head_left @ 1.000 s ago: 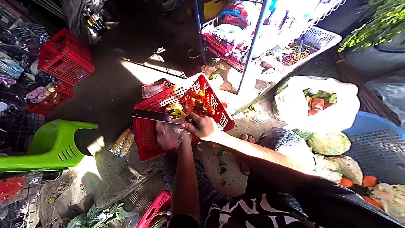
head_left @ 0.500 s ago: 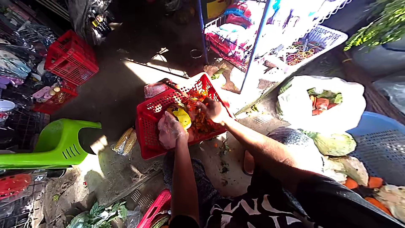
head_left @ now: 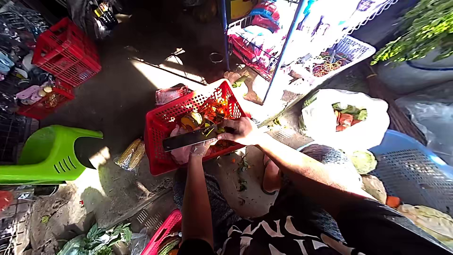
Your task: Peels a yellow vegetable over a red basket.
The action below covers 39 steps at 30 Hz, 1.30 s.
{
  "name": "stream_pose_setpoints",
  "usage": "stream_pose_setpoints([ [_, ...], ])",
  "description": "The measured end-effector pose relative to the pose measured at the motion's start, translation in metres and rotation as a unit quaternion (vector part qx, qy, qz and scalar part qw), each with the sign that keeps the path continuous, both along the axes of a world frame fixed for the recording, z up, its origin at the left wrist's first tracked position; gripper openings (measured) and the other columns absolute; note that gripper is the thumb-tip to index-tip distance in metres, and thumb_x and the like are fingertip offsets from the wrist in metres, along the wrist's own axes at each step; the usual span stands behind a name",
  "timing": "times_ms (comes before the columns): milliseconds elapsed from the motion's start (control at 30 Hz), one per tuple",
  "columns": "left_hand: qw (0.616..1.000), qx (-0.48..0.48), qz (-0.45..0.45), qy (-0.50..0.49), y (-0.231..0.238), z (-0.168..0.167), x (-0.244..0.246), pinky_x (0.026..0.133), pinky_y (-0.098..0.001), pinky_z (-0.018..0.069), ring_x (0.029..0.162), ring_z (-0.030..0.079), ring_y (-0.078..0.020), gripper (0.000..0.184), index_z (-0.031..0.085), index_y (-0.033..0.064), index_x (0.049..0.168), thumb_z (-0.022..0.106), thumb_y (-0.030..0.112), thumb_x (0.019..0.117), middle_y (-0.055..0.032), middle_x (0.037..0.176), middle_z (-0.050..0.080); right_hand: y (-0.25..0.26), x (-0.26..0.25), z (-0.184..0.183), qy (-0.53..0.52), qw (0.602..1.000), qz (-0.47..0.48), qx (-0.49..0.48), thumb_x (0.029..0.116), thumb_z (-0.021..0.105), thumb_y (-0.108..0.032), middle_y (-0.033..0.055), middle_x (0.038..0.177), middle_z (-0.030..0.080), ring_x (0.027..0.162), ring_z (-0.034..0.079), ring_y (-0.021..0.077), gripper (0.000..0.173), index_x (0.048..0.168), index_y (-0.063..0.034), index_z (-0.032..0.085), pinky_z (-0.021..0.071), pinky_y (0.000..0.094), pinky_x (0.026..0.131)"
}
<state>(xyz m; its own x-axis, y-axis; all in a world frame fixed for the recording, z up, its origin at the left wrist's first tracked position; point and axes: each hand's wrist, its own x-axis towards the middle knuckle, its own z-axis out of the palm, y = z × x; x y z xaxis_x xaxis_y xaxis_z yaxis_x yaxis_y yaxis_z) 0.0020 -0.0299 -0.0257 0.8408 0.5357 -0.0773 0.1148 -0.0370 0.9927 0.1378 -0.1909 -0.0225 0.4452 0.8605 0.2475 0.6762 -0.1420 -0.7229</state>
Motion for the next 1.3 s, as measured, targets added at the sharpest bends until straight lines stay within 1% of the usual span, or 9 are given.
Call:
stream_pose_setpoints([
  [133,0.997,0.023,-0.064,-0.024,-0.005,0.005,-0.002,0.089,-0.0258,0.0571,0.093,0.068,-0.0066,0.06,0.057,-0.0067,0.119,0.085,0.014,0.0692,-0.0057,0.1,0.07,-0.006,0.04,-0.035,0.091,0.985,-0.123,-0.079,0.0997,0.055,-0.061,0.0142,0.085,0.072,0.079,0.07,0.0347,0.053,0.12,-0.0139,0.071,0.0543,0.0646,0.074],
  [233,0.993,0.095,-0.069,-0.001,0.005,-0.001,0.004,0.092,-0.026,0.0547,0.099,0.066,-0.0072,0.069,0.057,-0.0089,0.124,0.086,0.026,0.0714,-0.0104,0.107,0.069,-0.009,0.026,-0.009,0.089,0.99,-0.108,-0.027,0.0998,0.06,-0.053,0.0098,0.073,0.067,0.066,0.065,0.0287,0.046,0.113,-0.011,0.072,0.0528,0.0586,0.064],
  [400,0.996,-0.04,-0.046,-0.062,-0.005,0.001,0.008,0.083,-0.0201,0.0548,0.084,0.065,0.001,0.031,0.063,0.0015,0.104,0.074,-0.007,0.0758,0.0056,0.086,0.069,-0.009,-0.006,0.002,0.011,1.0,-0.016,0.017,0.0947,0.059,-0.064,0.0085,0.071,0.067,0.067,0.066,0.0265,0.057,0.101,-0.0095,0.073,0.0519,0.0542,0.062],
  [567,0.998,0.017,-0.058,-0.015,-0.007,0.016,0.0,0.088,-0.0224,0.0559,0.094,0.066,-0.0029,0.064,0.054,-0.0076,0.123,0.083,0.012,0.0693,-0.0042,0.102,0.069,-0.003,0.032,-0.02,0.096,0.984,-0.112,-0.103,0.0992,0.057,-0.059,0.0166,0.089,0.072,0.082,0.07,0.0374,0.054,0.123,-0.0123,0.069,0.0532,0.0663,0.076],
  [767,0.995,0.053,-0.082,-0.005,0.006,-0.011,0.007,0.091,-0.0232,0.0542,0.096,0.065,-0.0034,0.056,0.056,-0.0085,0.122,0.08,0.014,0.076,-0.0065,0.104,0.069,-0.005,0.003,0.002,0.07,0.996,-0.057,-0.003,0.0955,0.062,-0.059,0.0071,0.071,0.066,0.066,0.065,0.0253,0.051,0.106,-0.0108,0.073,0.0526,0.0561,0.063],
  [967,0.992,0.119,-0.019,0.04,-0.013,0.017,-0.003,0.093,-0.0208,0.0503,0.101,0.062,-0.0058,0.069,0.051,-0.0158,0.128,0.082,0.007,0.0712,-0.017,0.112,0.066,-0.003,0.038,-0.029,0.124,0.976,-0.145,-0.105,0.1001,0.054,-0.062,0.0159,0.085,0.071,0.08,0.069,0.0371,0.054,0.122,-0.0147,0.069,0.0526,0.066,0.075],
  [1067,0.998,0.043,-0.015,0.047,-0.004,0.011,0.007,0.085,-0.0262,0.0564,0.092,0.066,-0.0085,0.049,0.057,-0.0061,0.121,0.08,0.008,0.0794,-0.0104,0.101,0.068,-0.007,0.026,-0.012,0.128,0.983,-0.127,-0.029,0.1013,0.057,-0.055,0.0063,0.066,0.061,0.058,0.058,0.0238,0.048,0.114,-0.0104,0.07,0.0504,0.0522,0.06],
  [1167,0.997,0.027,-0.057,0.053,0.005,0.005,0.003,0.097,-0.0276,0.0521,0.107,0.062,-0.0097,0.057,0.049,-0.0058,0.137,0.073,0.001,0.0855,-0.0133,0.119,0.064,-0.009,0.01,-0.001,0.075,0.993,-0.084,0.02,0.0993,0.058,-0.057,0.0032,0.064,0.06,0.054,0.056,0.0193,0.05,0.111,-0.0102,0.071,0.0503,0.0481,0.055],
  [1300,0.997,0.051,-0.024,-0.048,-0.001,-0.017,0.015,0.069,-0.0218,0.0548,0.069,0.062,-0.0009,0.028,0.063,-0.0035,0.106,0.075,0.004,0.0813,0.0014,0.08,0.067,-0.01,-0.006,0.01,-0.058,0.996,-0.046,0.051,0.0955,0.058,-0.062,0.0095,0.069,0.067,0.064,0.067,0.0284,0.057,0.101,-0.0072,0.073,0.0532,0.0556,0.059],
])
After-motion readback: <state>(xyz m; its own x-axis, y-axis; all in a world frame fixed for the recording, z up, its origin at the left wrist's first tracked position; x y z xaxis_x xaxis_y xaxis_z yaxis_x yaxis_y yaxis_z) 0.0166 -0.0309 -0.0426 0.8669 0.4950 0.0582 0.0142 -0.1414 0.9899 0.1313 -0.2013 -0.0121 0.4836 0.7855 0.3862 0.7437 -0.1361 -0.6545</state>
